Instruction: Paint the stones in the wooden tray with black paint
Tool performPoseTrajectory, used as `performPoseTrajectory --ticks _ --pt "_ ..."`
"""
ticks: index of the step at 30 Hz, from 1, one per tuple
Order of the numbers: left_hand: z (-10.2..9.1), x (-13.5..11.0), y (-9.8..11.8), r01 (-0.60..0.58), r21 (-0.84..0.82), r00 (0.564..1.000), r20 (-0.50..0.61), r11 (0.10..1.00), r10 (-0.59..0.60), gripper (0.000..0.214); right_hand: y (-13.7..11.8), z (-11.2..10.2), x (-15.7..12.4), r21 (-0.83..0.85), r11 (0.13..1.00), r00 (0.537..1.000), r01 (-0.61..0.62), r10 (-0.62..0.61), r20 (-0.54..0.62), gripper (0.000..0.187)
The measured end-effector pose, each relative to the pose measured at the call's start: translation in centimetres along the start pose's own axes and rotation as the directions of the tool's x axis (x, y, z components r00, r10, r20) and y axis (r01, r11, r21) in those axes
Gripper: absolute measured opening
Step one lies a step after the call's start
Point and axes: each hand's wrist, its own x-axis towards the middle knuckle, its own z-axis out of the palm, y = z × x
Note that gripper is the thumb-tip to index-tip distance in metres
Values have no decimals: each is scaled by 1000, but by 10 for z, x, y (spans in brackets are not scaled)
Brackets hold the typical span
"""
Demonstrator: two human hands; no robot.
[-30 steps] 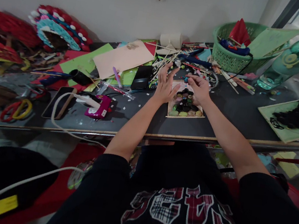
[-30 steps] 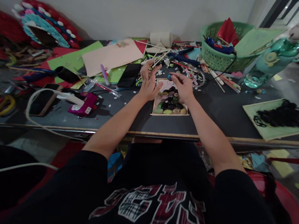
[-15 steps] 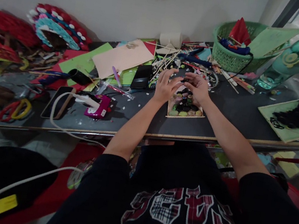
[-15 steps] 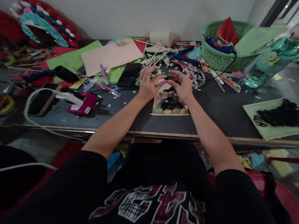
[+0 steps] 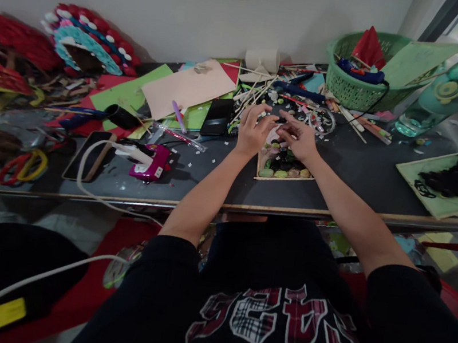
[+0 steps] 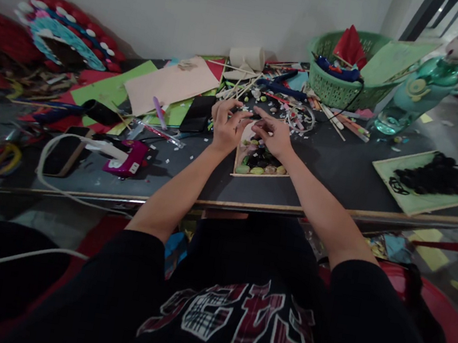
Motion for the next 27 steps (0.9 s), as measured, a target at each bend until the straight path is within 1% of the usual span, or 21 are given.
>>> performPoseTrajectory --ticks 2,5,7,10,13,15,17,19,21,24,27 --pt "0 0 0 22 -28 999 35 999 -21 57 0 0 0 -11 1000 1000 -21 21 15 57" --pt "-2 0 3 58 -39 994 98 998 -54 57 3 -1 1 -43 999 999 -32 32 -8 57" --pt "-4 2 6 43 -15 991 129 999 -41 56 5 -2 2 -73 997 1000 -16 14 -26 60" --pt "-6 5 6 -8 9 988 156 1000 7 56 10 -4 4 -130 991 996 1 -12 -86 61" --pt "-4 6 -5 -17 16 981 196 1000 13 53 16 -7 6 -170 985 983 -7 -24 -183 59" --pt "1 4 -14 37 39 971 236 999 -45 53 21 -9 8 -187 982 968 -26 -22 -251 58" --pt "7 2 -22 149 89 950 262 985 -168 59 25 -11 10 -192 980 956 -48 -11 -294 57" --pt "11 0 -28 263 136 914 282 955 -292 66 28 -12 11 -197 979 956 -53 -8 -295 56" --pt "11 1 -32 334 162 883 290 929 -368 67 29 -12 11 -209 976 958 -54 -9 -287 54" --pt "3 6 -40 341 189 874 296 921 -385 58 30 -12 11 -229 971 958 -75 7 -288 49" --pt "-10 11 -53 321 214 853 358 922 -380 55 30 -12 11 -227 971 957 -68 -1 -290 42"
